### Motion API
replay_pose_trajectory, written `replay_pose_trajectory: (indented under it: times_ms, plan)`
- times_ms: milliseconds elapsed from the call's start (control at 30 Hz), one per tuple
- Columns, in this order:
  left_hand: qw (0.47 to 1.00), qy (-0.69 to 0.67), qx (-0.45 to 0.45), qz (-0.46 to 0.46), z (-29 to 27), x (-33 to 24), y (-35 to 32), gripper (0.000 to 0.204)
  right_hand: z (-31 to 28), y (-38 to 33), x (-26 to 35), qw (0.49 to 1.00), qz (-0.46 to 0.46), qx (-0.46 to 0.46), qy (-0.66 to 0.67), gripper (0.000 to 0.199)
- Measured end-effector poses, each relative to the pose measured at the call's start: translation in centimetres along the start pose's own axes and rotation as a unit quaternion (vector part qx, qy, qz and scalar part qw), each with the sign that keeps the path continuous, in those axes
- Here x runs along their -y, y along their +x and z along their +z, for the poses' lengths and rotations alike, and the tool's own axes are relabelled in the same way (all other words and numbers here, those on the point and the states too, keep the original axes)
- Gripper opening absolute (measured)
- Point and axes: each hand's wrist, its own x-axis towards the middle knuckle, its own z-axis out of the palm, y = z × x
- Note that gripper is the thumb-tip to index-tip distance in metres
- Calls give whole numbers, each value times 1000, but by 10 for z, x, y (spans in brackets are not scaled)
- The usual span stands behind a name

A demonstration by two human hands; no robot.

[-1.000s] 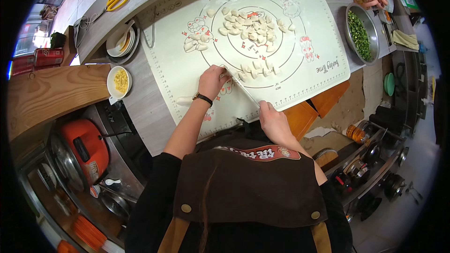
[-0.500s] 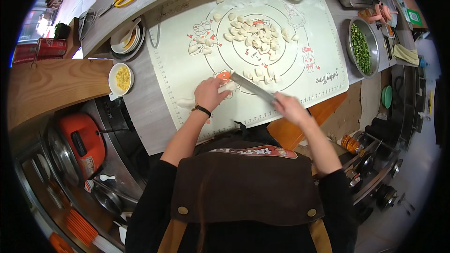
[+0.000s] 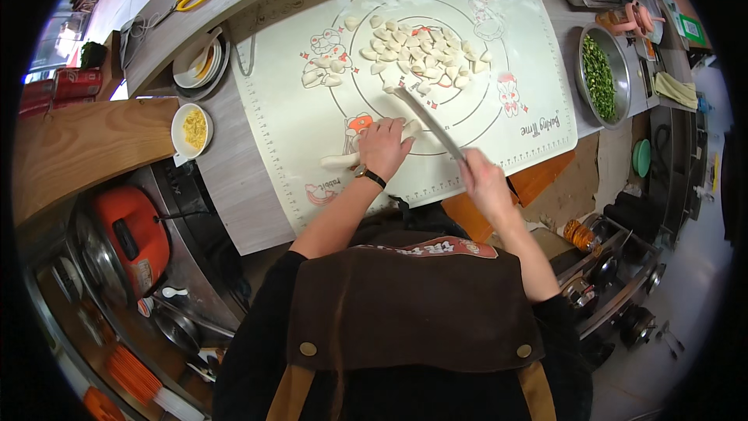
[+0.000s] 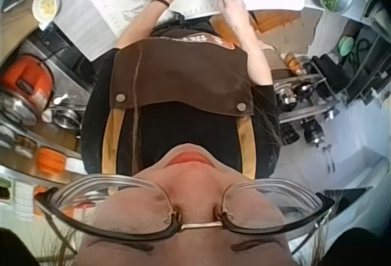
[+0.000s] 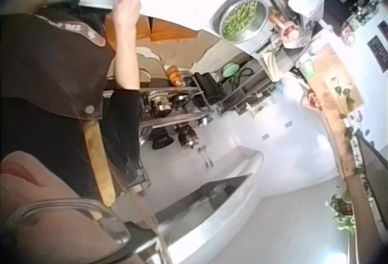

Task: The person cuts a long dough rope into small pieces using a knife, then rolls each piece into a ball and flattens it into a round wrapper on a silicone mat. A coworker in a yellow apron is visible nearby handling a bowl of green filling.

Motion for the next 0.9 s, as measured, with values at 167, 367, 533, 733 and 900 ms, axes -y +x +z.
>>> replay_pose_trajectory:
  times_ms: [167,367,533,733,900]
  plan:
    - [998,48,24,24,2,-1,3,32,13,-43,26,998,60,10,6,13]
    - [993,82,-13,89,8,-1,1,27,18,-50,38,994,103,27,-11,13]
    - [987,112,-6,114,7,0,0,27,27,-49,43,987,142,65,-29,12]
    - [994,-5,45,96,-1,3,6,34,60,-39,17,993,119,4,2,13]
    - [989,-130,51,57,-10,32,14,23,37,-39,24,998,46,-49,16,17]
